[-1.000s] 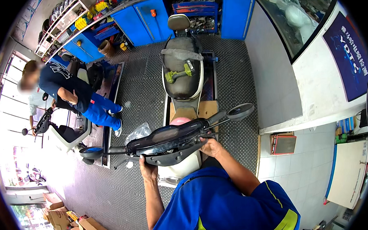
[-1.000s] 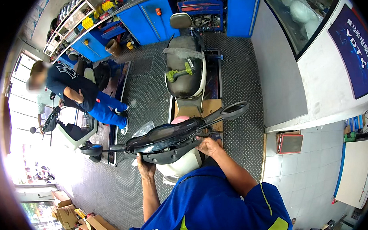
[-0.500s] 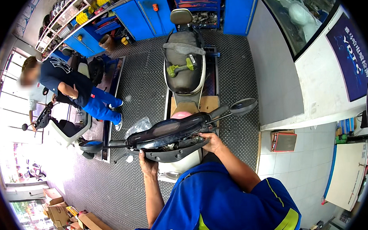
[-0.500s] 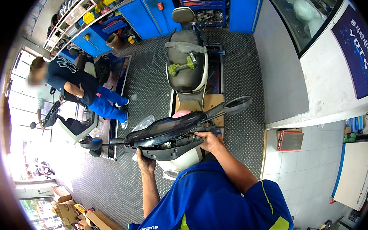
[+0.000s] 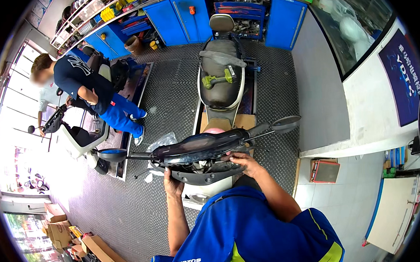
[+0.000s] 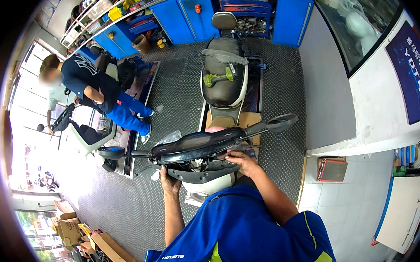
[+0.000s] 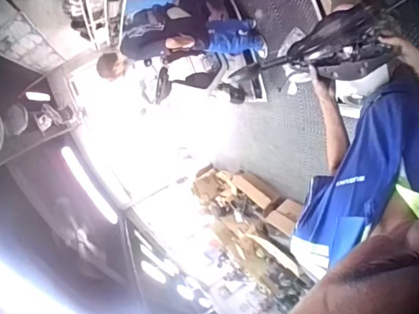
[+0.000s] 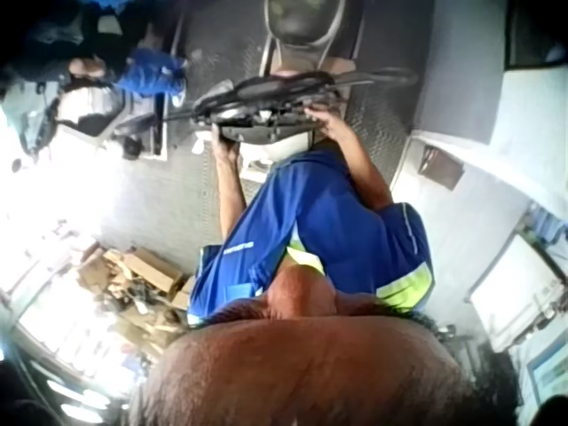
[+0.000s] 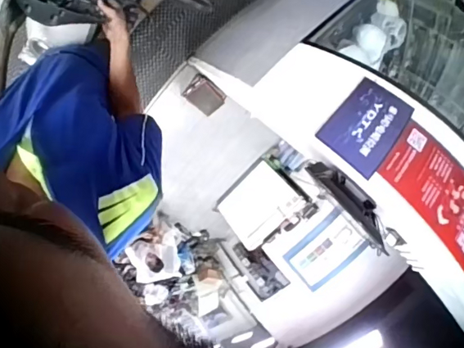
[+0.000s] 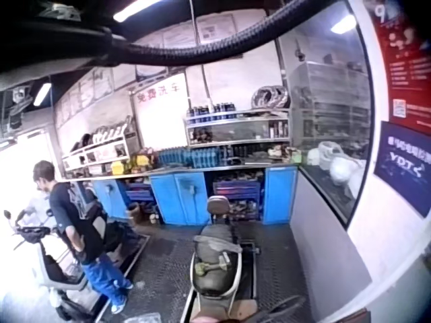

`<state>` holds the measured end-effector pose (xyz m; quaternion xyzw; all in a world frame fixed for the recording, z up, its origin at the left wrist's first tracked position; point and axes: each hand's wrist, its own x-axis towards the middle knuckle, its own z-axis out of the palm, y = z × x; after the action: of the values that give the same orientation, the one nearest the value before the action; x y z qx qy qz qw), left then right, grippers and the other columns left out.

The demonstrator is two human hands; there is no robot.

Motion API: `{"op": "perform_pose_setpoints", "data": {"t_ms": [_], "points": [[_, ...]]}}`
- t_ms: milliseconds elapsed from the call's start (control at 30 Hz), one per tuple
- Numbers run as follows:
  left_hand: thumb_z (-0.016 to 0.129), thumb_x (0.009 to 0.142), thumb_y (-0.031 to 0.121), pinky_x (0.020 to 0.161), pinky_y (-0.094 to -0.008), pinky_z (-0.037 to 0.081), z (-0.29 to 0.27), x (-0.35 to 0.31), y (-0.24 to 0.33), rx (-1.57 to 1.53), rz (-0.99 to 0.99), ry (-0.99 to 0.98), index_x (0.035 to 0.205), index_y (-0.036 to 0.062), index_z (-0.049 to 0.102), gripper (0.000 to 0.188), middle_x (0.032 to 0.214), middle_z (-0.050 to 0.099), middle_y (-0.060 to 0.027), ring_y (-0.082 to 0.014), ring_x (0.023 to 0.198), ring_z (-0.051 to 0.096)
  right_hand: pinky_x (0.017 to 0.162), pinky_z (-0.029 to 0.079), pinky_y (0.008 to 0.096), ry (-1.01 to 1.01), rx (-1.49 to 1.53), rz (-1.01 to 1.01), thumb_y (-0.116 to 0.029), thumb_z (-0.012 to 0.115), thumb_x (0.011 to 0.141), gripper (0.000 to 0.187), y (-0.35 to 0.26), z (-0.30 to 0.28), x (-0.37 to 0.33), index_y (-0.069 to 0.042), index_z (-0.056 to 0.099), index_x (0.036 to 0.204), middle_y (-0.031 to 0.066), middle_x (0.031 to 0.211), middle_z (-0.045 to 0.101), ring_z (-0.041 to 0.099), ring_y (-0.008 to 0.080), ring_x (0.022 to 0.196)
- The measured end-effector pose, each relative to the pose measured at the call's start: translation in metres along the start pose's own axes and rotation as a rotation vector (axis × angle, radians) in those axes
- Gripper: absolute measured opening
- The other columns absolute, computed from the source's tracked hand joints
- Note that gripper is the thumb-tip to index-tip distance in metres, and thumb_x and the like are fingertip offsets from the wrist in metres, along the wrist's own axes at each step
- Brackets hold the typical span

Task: The person picks up a black plastic cover from a shelf, positions it over the handlebar assembly of a white scooter, and aligns it by hand.

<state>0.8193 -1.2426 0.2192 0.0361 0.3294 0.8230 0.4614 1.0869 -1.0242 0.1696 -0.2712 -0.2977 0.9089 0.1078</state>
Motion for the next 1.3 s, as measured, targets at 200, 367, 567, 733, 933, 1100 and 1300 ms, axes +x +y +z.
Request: {"op": "perform_pose_setpoints", "data": {"t_ms": [200, 367, 567, 733, 933, 1100, 1300], "points": [[0.077, 0.094, 0.041, 0.111, -0.049, 0.049, -0.018, -0.001, -0.002, -0.048, -0.029, 0.039, 0.135, 0.0083, 0.065, 0.054, 0.128, 0.071, -0.0093, -0.0306, 0.12, 0.066, 0.117, 0.039, 0.0377, -0.154, -0.737, 0.036, -0.036, 0.055, 0.111, 0.045, -0.035, 0.016, -0.012, -0.002, 0.066, 0.138, 0.0112, 0.139, 0.065, 0.053, 0.0238, 0.137], [0.077, 0.093, 0.042, 0.108, -0.05, 0.052, -0.037, 0.002, -0.009, -0.079, -0.024, 0.053, 0.131, 0.0081, 0.067, 0.052, 0.126, 0.073, -0.0103, -0.031, 0.116, 0.068, 0.113, 0.044, 0.0382, -0.413, -1.01, -0.144, -0.039, 0.049, 0.113, 0.047, -0.061, 0.061, -0.015, 0.0, 0.063, 0.136, 0.0123, 0.138, 0.065, 0.059, 0.0257, 0.131], [0.08, 0.091, 0.038, 0.113, -0.0496, 0.048, -0.04, 0.001, -0.009, -0.1, -0.056, 0.001, 0.131, 0.0067, 0.066, 0.053, 0.127, 0.071, -0.0108, -0.0308, 0.12, 0.066, 0.105, 0.048, 0.0398, -0.52, -1.328, -0.075, -0.045, 0.043, 0.113, 0.051, -0.036, 0.099, 0.024, -0.001, 0.06, 0.134, 0.0153, 0.13, 0.063, 0.063, 0.0315, 0.12], [0.081, 0.09, 0.039, 0.113, -0.0496, 0.048, -0.051, 0.001, -0.012, -0.101, -0.057, 0.004, 0.133, 0.0067, 0.065, 0.056, 0.128, 0.071, -0.0109, -0.031, 0.121, 0.066, 0.106, 0.047, 0.0426, -0.538, -1.338, -0.033, -0.048, 0.038, 0.114, 0.056, -0.015, 0.102, 0.05, 0.0, 0.061, 0.131, 0.0176, 0.131, 0.063, 0.062, 0.0335, 0.124], [0.08, 0.091, 0.043, 0.109, -0.0493, 0.05, -0.051, 0.001, -0.012, -0.074, -0.055, 0.005, 0.128, 0.0049, 0.066, 0.055, 0.125, 0.071, -0.0122, -0.0323, 0.117, 0.067, 0.112, 0.044, 0.0445, -0.538, -1.584, 0.092, -0.045, 0.042, 0.112, 0.054, -0.009, 0.132, 0.06, -0.001, 0.059, 0.139, 0.0221, 0.142, 0.059, 0.058, 0.0394, 0.132], [0.079, 0.092, 0.043, 0.106, -0.049, 0.052, -0.046, 0.003, -0.013, -0.072, -0.065, -0.035, 0.126, 0.0042, 0.067, 0.053, 0.123, 0.072, -0.0127, -0.0322, 0.115, 0.068, 0.112, 0.045, 0.0449, -0.57, -1.442, -0.01, -0.036, 0.053, 0.107, 0.048, 0.0, 0.129, 0.074, -0.004, 0.06, 0.142, 0.0231, 0.143, 0.06, 0.057, 0.0402, 0.133], [0.077, 0.092, 0.046, 0.107, -0.0506, 0.052, -0.077, 0.006, -0.022, -0.076, -0.046, 0.014, 0.124, 0.0015, 0.068, 0.056, 0.123, 0.073, -0.0165, -0.034, 0.115, 0.069, 0.113, 0.045, 0.0441, -0.513, -1.551, 0.13, -0.032, 0.058, 0.103, 0.05, -0.005, 0.149, 0.072, -0.005, 0.059, 0.145, 0.0236, 0.145, 0.06, 0.057, 0.0396, 0.134]]}}
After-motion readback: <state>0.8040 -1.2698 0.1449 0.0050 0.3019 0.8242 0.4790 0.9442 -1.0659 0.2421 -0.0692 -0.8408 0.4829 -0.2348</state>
